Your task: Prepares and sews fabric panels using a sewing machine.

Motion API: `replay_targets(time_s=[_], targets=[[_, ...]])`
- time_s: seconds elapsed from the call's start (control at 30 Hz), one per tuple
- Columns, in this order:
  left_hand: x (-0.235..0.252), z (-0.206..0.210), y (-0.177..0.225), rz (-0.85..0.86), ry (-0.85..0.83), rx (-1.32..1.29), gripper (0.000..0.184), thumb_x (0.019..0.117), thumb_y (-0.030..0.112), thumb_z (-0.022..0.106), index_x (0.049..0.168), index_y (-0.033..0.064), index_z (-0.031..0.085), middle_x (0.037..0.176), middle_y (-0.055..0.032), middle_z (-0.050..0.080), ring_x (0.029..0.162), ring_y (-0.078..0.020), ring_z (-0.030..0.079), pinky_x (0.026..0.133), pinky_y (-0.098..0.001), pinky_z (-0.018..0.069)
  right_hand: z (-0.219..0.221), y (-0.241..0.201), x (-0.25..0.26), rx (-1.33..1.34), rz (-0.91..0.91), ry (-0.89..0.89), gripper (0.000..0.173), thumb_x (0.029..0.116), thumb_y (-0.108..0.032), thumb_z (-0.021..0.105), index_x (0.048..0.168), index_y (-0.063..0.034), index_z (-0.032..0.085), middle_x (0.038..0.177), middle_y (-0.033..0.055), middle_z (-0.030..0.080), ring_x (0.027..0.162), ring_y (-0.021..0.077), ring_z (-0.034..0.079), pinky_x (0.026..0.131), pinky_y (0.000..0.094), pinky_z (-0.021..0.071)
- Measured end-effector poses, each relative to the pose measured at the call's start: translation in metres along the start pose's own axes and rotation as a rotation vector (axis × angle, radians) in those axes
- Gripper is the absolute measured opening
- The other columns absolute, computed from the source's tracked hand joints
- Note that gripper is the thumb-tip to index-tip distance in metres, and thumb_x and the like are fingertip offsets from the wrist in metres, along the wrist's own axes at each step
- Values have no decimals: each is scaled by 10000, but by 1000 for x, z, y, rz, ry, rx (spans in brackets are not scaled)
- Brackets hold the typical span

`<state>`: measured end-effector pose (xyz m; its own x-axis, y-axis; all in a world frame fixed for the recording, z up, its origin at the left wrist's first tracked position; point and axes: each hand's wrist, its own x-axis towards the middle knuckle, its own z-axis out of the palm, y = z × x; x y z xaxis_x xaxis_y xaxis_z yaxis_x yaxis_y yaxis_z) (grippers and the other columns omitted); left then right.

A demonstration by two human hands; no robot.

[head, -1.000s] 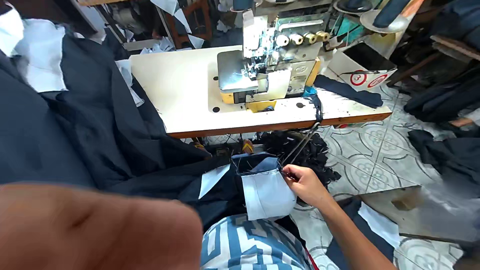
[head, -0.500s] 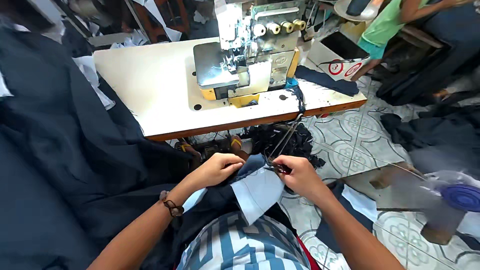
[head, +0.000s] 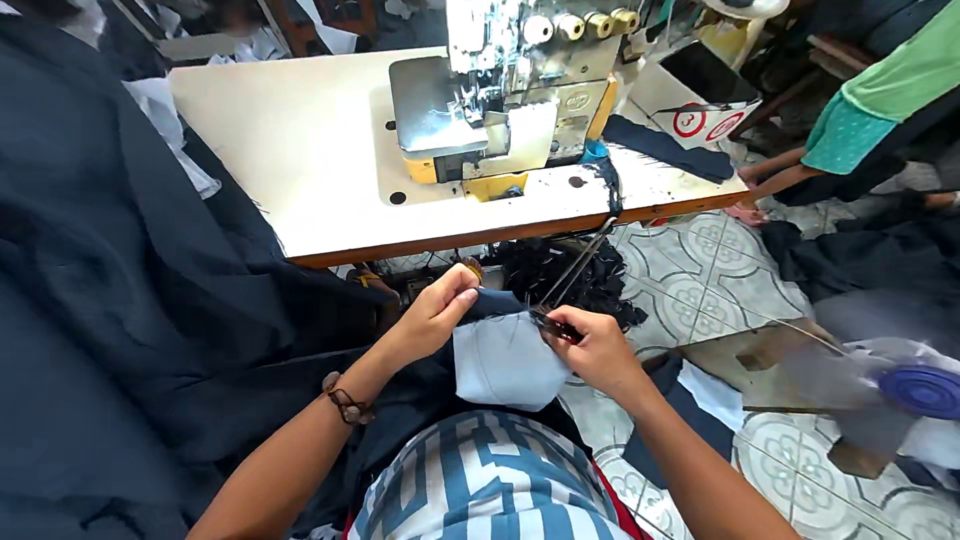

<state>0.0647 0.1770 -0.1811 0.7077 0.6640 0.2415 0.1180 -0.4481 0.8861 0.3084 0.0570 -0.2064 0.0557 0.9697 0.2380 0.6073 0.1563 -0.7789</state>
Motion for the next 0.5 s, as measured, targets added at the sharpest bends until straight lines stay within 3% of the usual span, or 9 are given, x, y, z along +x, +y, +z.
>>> replay_targets(time_s=[0.07,0.1,0.2,0.27,0.33,0.4,0.43,0.5], targets=[[-1,-2,-4,-32,-43,-66,169,1069,128,374,1026,70,527,863,16,535,756,-20,535,695,-192,470,6,0,-2,167,29,55,153,937,-173,671,930,-28,719,775,-36,649,685,-74,545,650,112,459],[-3,-3,-8,-78,-108,-99,156,1065,144,398,1022,72,530,842,22,543,742,-15,542,687,-197,477,9,1,-3,255,26,95,134,943,-151,664,935,-26,711,786,-58,651,692,-98,549,655,92,465],[-13,-5,-18,-259,-478,-136,162,978,160,594,1011,12,650,821,34,652,739,27,600,710,-205,530,15,1,-3,513,78,153,62,959,-88,597,970,-97,657,787,-101,635,624,-58,534,581,135,461],[-17,-2,-19,-285,-663,-171,106,918,113,636,846,36,648,697,90,604,631,72,541,593,-160,463,18,-1,-1,655,132,125,93,968,-87,561,976,-145,633,753,-118,612,555,-48,480,512,137,411],[-18,-4,-12,-255,-631,-345,40,920,136,658,910,97,658,795,147,659,745,100,608,698,-137,524,21,-4,0,715,132,50,98,987,-104,535,984,-183,594,723,-145,574,532,-62,454,490,119,391],[-18,-8,3,-258,-489,-578,130,916,296,711,1025,226,701,939,166,730,878,63,670,810,-180,567,23,-7,-1,726,86,-22,69,1006,-138,525,1008,-190,571,728,-162,559,549,-81,454,501,108,394],[-15,-11,9,-272,-447,-643,170,908,379,725,1037,268,718,948,157,741,875,48,681,802,-187,576,23,-7,-2,688,37,-68,33,1007,-183,550,1036,-176,565,767,-169,573,594,-95,475,539,106,415],[-4,-14,17,-287,-409,-621,195,949,445,687,942,254,723,828,128,725,750,43,667,687,-170,570,20,-7,-2,534,-65,-186,284,999,-336,636,1124,-83,610,876,-122,634,733,-98,553,663,120,484]])
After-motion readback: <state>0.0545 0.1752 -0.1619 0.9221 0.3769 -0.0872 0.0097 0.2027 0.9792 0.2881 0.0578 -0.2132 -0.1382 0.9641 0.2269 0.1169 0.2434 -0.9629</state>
